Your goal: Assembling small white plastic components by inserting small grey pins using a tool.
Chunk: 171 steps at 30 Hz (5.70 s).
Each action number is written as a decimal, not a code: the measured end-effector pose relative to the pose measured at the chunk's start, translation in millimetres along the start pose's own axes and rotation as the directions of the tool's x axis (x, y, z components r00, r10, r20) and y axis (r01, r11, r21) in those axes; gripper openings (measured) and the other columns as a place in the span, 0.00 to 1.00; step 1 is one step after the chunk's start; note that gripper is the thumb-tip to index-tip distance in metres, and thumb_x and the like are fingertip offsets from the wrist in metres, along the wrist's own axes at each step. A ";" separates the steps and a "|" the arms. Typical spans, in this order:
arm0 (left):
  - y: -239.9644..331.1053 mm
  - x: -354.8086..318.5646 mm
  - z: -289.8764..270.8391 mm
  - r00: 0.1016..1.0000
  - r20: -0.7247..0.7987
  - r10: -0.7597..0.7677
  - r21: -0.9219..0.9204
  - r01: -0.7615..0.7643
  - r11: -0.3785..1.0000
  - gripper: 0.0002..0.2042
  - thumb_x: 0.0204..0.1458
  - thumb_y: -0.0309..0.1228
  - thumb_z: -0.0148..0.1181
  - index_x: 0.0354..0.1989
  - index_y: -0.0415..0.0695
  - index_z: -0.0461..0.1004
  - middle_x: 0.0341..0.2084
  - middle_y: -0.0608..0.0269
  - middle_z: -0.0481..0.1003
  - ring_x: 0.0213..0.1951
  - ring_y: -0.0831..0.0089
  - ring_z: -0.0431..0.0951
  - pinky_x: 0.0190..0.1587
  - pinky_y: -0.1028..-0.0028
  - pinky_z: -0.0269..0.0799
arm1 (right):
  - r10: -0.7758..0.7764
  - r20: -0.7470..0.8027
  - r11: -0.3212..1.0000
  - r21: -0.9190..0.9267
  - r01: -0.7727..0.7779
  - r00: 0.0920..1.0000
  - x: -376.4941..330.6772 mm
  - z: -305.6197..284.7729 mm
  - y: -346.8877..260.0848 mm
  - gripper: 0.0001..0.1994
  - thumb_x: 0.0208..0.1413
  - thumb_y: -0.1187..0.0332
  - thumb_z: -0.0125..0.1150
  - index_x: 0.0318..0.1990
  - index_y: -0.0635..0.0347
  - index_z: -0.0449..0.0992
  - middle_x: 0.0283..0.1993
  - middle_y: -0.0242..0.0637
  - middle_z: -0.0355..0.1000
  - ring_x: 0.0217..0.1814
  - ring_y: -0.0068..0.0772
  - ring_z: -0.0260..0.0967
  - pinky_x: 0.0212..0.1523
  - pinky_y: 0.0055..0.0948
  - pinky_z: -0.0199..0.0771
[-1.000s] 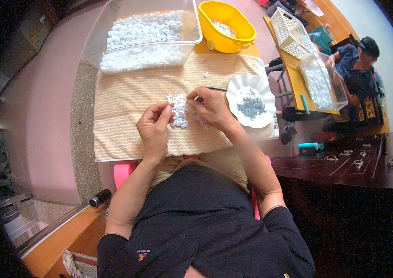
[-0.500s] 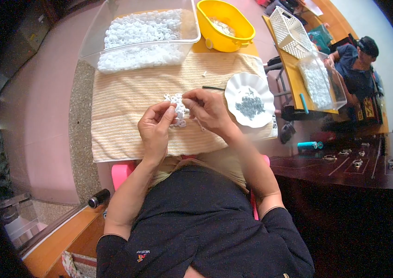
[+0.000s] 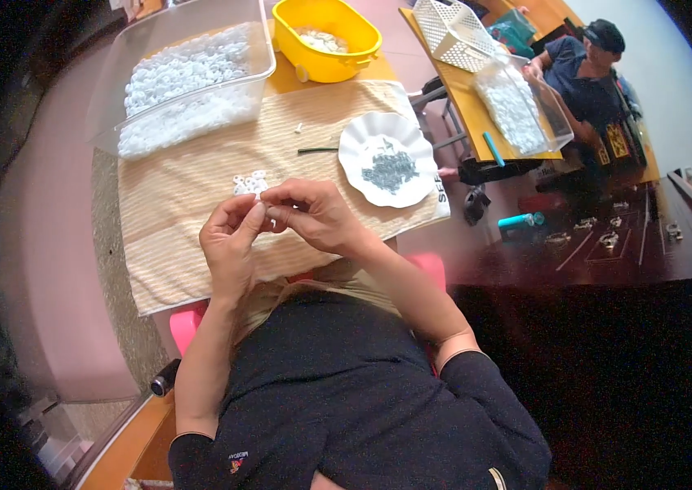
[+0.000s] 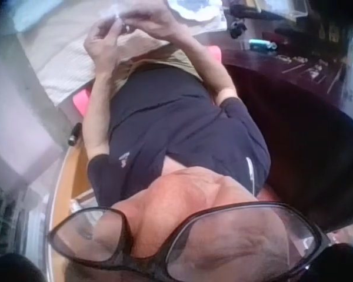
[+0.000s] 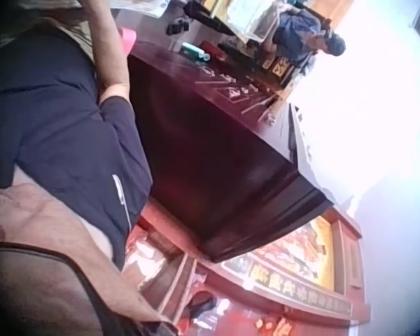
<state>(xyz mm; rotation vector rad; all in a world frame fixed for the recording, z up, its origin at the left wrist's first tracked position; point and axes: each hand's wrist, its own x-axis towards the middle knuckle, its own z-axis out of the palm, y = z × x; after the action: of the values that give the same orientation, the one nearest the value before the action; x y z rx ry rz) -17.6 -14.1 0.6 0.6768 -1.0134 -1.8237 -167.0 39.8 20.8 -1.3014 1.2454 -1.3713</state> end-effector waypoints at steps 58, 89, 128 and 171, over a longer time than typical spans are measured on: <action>-12.5 -12.6 4.2 0.996 0.018 -0.082 0.041 0.081 0.996 0.06 0.55 0.21 0.60 0.39 0.33 0.75 0.30 0.56 0.78 0.32 0.71 0.80 0.40 0.72 0.80 | -0.244 0.013 0.458 -0.880 0.127 0.970 4.0 -106.3 -18.2 0.03 0.48 0.76 0.56 0.30 0.63 0.76 0.32 0.46 0.74 0.38 0.51 0.71 0.41 0.40 0.71; -15.7 -8.5 4.2 0.966 0.128 -0.227 -0.024 0.231 0.973 0.08 0.55 0.21 0.59 0.43 0.33 0.74 0.34 0.56 0.78 0.35 0.74 0.80 0.43 0.75 0.78 | 0.067 -0.055 0.992 0.108 -0.061 0.996 -22.8 -24.2 17.5 0.06 0.58 0.74 0.59 0.37 0.71 0.76 0.35 0.37 0.74 0.36 0.23 0.71 0.37 0.21 0.72; -17.6 -7.6 2.5 0.957 0.121 -0.263 -0.012 0.266 0.964 0.08 0.54 0.21 0.60 0.41 0.33 0.75 0.32 0.57 0.79 0.33 0.74 0.79 0.40 0.77 0.78 | -0.004 -0.087 1.000 0.015 0.005 0.996 -25.1 -23.5 31.5 0.04 0.58 0.78 0.58 0.37 0.72 0.76 0.34 0.37 0.74 0.34 0.22 0.73 0.36 0.20 0.75; -10.1 -9.1 5.5 0.949 0.113 -0.293 -0.072 0.302 0.950 0.08 0.54 0.21 0.60 0.41 0.32 0.75 0.31 0.57 0.79 0.33 0.75 0.80 0.40 0.78 0.78 | 0.061 -0.048 0.997 0.060 -0.058 0.997 -26.0 -26.9 26.7 0.07 0.61 0.73 0.56 0.37 0.70 0.77 0.33 0.35 0.74 0.33 0.19 0.70 0.34 0.19 0.73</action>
<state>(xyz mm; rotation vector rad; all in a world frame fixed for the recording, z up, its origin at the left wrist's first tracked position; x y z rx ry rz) -22.6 -1.5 -5.1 0.7198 -0.9271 -2.1726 -192.7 64.4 -8.5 -1.1875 1.2588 -1.3946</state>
